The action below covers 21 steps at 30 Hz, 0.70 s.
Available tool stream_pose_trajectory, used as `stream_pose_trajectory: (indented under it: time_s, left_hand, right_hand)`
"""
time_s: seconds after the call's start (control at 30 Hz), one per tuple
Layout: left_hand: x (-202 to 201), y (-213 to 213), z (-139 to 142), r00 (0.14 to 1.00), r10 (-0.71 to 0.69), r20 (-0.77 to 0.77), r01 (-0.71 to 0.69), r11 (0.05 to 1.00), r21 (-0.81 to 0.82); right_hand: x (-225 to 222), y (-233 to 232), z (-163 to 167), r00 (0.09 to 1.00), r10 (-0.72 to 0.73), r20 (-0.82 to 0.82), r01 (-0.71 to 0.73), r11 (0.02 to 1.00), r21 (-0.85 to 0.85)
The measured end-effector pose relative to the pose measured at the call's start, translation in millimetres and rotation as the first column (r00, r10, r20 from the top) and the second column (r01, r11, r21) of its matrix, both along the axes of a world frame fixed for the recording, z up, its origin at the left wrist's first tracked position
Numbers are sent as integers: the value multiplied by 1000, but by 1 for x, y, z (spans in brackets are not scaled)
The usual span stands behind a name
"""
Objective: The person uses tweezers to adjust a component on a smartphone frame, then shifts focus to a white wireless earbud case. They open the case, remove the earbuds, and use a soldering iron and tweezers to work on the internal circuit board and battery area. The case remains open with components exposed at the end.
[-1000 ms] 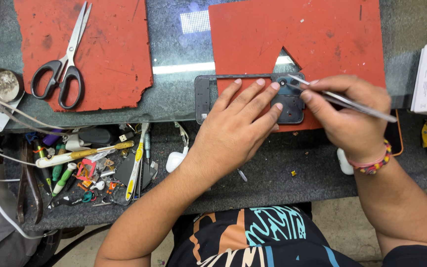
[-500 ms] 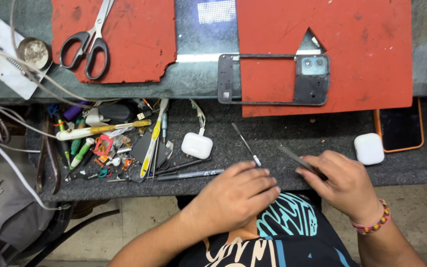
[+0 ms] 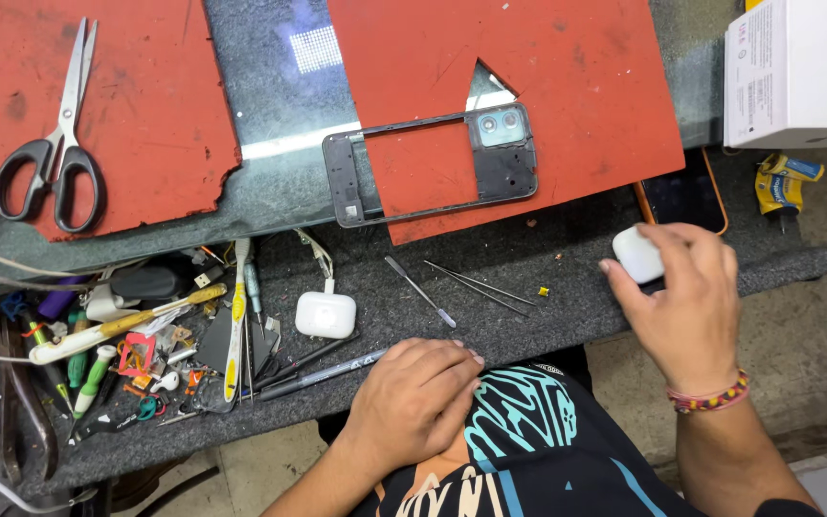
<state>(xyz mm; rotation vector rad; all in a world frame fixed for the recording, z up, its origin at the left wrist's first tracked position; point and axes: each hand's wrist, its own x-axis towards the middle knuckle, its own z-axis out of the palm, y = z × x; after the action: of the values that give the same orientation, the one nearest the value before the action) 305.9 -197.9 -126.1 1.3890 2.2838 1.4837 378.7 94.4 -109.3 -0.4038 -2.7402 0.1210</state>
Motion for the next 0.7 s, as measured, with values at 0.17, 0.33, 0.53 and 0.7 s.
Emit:
stream_pose_trajectory:
  time_s: [0.17,0.33,0.53,0.7]
  left_hand:
    - [0,4,2,999,22,48,-21,999,-24]
    - [-2,19,2,850,150,506,-135,989,-68]
    - [-8,27,-18,387,-65,920,-196,969,151]
    - [-11,17,-31,360,-85,929,-209,963,169]
  right_hand:
    - [-1,8,-4,983,-111,144,138,971,-197]
    - [-7,-32,0,977,212,3,-183,852,-491]
    - [-15,-65,-9,849,494,-188,-455,503,-735]
    - [-22,-44,-30,928,363,-80,-44,-106,-993]
